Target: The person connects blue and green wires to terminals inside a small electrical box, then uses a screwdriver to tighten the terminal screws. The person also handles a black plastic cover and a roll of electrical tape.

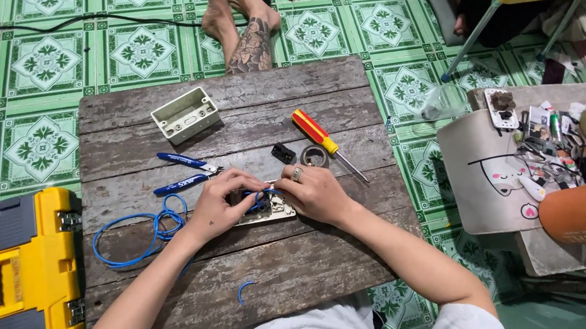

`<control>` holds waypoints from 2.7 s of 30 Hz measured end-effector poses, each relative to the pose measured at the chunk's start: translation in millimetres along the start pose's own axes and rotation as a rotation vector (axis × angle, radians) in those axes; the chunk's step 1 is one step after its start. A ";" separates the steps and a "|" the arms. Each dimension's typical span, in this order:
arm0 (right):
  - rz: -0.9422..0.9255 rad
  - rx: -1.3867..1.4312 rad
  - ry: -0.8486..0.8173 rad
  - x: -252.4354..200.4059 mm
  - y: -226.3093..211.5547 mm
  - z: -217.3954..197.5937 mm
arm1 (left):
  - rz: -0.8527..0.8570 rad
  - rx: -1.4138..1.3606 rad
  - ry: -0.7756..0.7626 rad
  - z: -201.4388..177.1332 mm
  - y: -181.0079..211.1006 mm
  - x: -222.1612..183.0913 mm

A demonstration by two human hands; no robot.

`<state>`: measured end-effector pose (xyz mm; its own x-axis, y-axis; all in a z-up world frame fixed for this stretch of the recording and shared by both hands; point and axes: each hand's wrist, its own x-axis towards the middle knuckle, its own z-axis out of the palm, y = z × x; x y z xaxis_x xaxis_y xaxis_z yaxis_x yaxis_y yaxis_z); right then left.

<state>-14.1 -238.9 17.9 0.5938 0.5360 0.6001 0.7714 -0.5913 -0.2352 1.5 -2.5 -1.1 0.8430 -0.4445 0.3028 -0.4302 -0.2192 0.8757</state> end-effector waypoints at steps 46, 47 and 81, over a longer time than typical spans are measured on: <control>-0.064 -0.178 0.007 -0.7 -1.6 9.6 | 0.056 -0.071 0.015 -4.9 -8.2 -4.9; -0.065 -0.178 0.008 0.0 -1.8 9.7 | 0.057 -0.070 0.016 -5.1 -8.5 -4.7; -0.049 -0.094 0.010 -0.7 2.4 14.3 | 0.033 -0.041 0.025 -5.8 3.6 -2.1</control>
<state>-9.4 -232.0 6.0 0.5534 0.5597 0.6168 0.7743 -0.6186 -0.1333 0.0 2.7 3.6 0.8367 -0.4288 0.3407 -0.4448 -0.1692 0.8795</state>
